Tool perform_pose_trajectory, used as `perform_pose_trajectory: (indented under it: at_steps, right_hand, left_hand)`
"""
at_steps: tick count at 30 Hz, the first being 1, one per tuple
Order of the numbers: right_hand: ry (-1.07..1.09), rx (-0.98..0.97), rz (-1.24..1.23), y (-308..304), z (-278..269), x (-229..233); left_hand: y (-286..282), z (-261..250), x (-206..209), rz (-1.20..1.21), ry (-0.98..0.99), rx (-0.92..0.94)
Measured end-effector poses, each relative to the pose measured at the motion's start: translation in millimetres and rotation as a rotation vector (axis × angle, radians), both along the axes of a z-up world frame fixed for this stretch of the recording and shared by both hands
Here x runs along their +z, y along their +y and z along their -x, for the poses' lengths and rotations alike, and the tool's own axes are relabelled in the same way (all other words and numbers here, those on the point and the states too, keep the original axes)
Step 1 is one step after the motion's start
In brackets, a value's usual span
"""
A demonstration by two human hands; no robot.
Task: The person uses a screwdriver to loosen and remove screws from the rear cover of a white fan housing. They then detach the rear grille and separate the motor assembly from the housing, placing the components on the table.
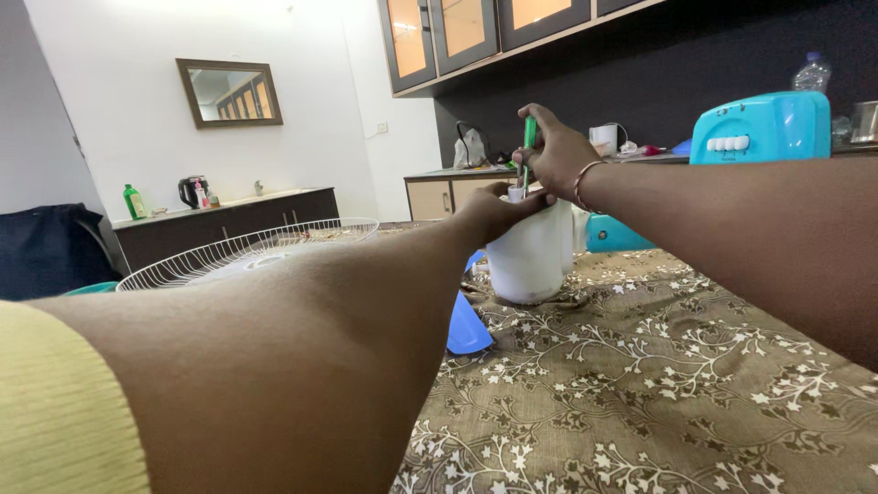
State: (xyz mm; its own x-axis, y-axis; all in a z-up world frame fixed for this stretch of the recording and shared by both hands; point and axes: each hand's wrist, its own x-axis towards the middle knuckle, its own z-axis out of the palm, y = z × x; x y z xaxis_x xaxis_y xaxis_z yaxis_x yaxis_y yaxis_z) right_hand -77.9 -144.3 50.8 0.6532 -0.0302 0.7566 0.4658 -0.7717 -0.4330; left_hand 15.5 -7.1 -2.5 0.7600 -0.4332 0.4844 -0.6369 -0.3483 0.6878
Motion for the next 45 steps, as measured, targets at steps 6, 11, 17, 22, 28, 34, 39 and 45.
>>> perform_pose_trajectory:
  at_steps: [6, 11, 17, 22, 28, 34, 39, 45]
  right_hand:
    - [0.037, -0.025, 0.004, 6.1, 10.5, 2.2]
    - [0.077, -0.016, -0.017, 8.0, 10.1, 4.2]
    - [0.026, 0.006, 0.014, 7.0, 5.7, -0.6]
    - [0.031, -0.019, 0.030, 3.9, 0.8, 0.6]
    - [0.002, 0.007, 0.038, 3.5, 1.5, 0.4]
    - [0.044, -0.026, 0.061, 6.9, 3.9, 3.8]
    - [0.017, -0.011, 0.080, 11.6, 6.6, 3.1]
    - [-0.025, 0.013, 0.070, 12.7, 8.6, 0.3]
  left_hand:
    - [2.3, -1.1, -0.4, 0.014, 0.049, -0.062]
    - [2.3, -0.3, 3.3, -0.028, -0.012, 0.007]
    - [6.1, 5.1, -2.0, -0.019, -0.004, 0.001]
    - [4.9, 1.9, 1.3, -0.062, -0.042, 0.040]
    - [4.3, 3.4, -0.9, -0.033, -0.033, 0.038]
    - [9.0, 12.3, 2.2, -0.059, 0.003, 0.032]
    - [11.9, 11.9, 1.7, -0.056, -0.014, 0.045]
    - [13.3, 11.2, 0.5, -0.040, -0.055, 0.012]
